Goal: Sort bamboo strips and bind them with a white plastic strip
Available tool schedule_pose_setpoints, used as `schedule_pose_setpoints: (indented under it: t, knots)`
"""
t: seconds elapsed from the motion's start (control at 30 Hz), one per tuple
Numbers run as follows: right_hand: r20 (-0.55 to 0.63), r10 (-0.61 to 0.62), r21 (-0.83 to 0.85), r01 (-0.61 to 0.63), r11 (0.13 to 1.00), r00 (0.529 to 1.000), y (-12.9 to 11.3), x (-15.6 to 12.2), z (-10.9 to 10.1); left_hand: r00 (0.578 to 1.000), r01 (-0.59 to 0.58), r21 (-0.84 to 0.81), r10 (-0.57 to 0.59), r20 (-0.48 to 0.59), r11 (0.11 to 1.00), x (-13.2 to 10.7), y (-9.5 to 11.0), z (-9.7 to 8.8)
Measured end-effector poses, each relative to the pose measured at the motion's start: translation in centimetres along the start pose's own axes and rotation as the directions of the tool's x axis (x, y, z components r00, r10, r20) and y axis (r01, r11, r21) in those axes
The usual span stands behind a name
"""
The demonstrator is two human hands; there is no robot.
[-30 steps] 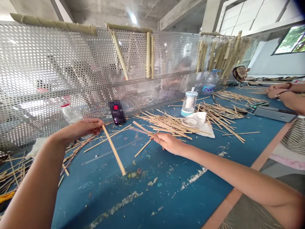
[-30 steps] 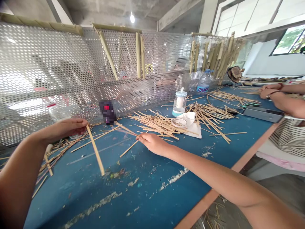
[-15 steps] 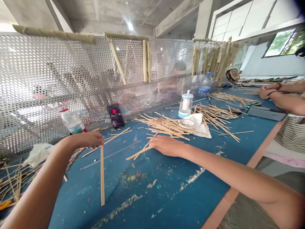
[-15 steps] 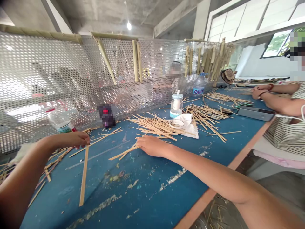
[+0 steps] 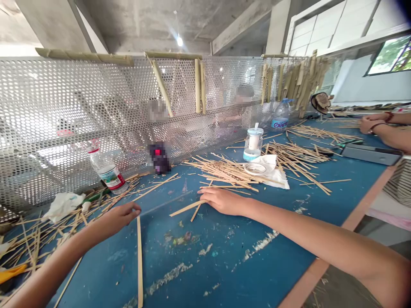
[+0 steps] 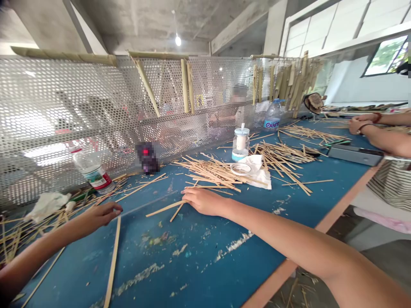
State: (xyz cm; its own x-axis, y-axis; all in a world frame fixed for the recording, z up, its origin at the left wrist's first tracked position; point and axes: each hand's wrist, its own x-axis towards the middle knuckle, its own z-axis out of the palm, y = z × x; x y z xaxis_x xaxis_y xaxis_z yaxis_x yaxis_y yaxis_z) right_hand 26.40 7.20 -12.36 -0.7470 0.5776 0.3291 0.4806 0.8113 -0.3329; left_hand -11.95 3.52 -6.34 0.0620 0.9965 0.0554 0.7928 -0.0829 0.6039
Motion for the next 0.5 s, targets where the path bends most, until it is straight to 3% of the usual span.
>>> schedule_pose_setpoints:
  t: [0.13,0.23,0.4,0.5]
  knots:
    - [0.01,-0.009,0.002,0.009,1.0,1.0,-0.3,-0.5,-0.1,0.994,0.013,0.104,-0.023,0.104,0.995,-1.9,-1.0,0.7]
    - [0.016,-0.028,-0.022,0.029,0.999,0.999,-0.3,-1.0,-0.4,0.989,0.014,0.31,-0.06,0.138,0.95,-3.6,-0.8,1.0]
    - [-0.025,-0.038,-0.066,0.036,0.997,0.999,-0.6,-1.3,-0.7,0.978,0.003,0.601,-0.128,0.166,0.799,-6.5,1.7,1.9]
    - [-0.06,-0.069,-0.085,0.064,0.994,0.996,-0.8,-1.1,-0.4,0.978,-0.104,0.677,-0.05,0.204,0.728,-5.2,3.4,2.6]
